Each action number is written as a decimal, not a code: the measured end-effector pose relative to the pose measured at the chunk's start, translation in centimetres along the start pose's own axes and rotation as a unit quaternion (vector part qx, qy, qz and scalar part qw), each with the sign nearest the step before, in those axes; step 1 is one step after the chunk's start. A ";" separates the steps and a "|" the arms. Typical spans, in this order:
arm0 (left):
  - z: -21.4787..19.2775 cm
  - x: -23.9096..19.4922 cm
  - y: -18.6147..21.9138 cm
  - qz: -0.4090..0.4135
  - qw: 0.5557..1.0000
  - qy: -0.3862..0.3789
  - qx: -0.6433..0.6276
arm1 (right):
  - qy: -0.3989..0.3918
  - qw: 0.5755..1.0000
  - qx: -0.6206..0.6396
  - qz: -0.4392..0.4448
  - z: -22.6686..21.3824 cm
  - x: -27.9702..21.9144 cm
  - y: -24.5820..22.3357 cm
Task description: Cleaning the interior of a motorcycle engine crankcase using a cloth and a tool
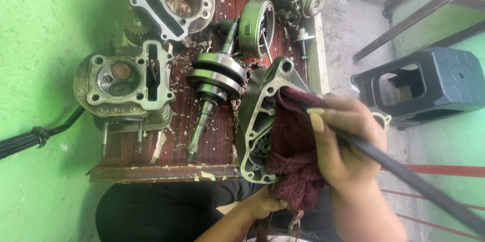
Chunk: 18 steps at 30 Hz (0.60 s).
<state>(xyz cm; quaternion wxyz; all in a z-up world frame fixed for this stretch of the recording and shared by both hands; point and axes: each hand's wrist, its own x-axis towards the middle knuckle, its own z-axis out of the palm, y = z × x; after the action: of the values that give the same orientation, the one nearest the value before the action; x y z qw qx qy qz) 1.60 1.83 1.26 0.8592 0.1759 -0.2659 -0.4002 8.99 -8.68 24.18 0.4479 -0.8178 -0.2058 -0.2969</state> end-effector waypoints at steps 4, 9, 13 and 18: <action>0.3 0.2 0.8 0.004 1.000 0.022 -0.004 | -0.021 0.999 -0.017 0.046 0.3 -0.7 -0.1; 0.1 0.1 0.8 0.005 1.000 0.019 -0.004 | -0.005 0.996 -0.088 -0.011 0.9 -0.9 -0.3; 0.3 0.3 0.5 0.013 1.000 -0.002 -0.017 | -0.039 0.990 -0.131 -0.020 1.0 0.3 -0.7; -0.4 -0.1 -0.5 -0.003 1.000 0.003 -0.023 | -0.064 0.995 0.075 0.032 0.1 0.0 1.2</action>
<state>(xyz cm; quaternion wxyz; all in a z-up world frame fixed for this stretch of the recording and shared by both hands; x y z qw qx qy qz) 1.52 1.62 0.71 0.8626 0.1579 -0.2540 -0.4081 9.80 -9.21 23.38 0.5030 -0.8058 -0.2292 -0.2126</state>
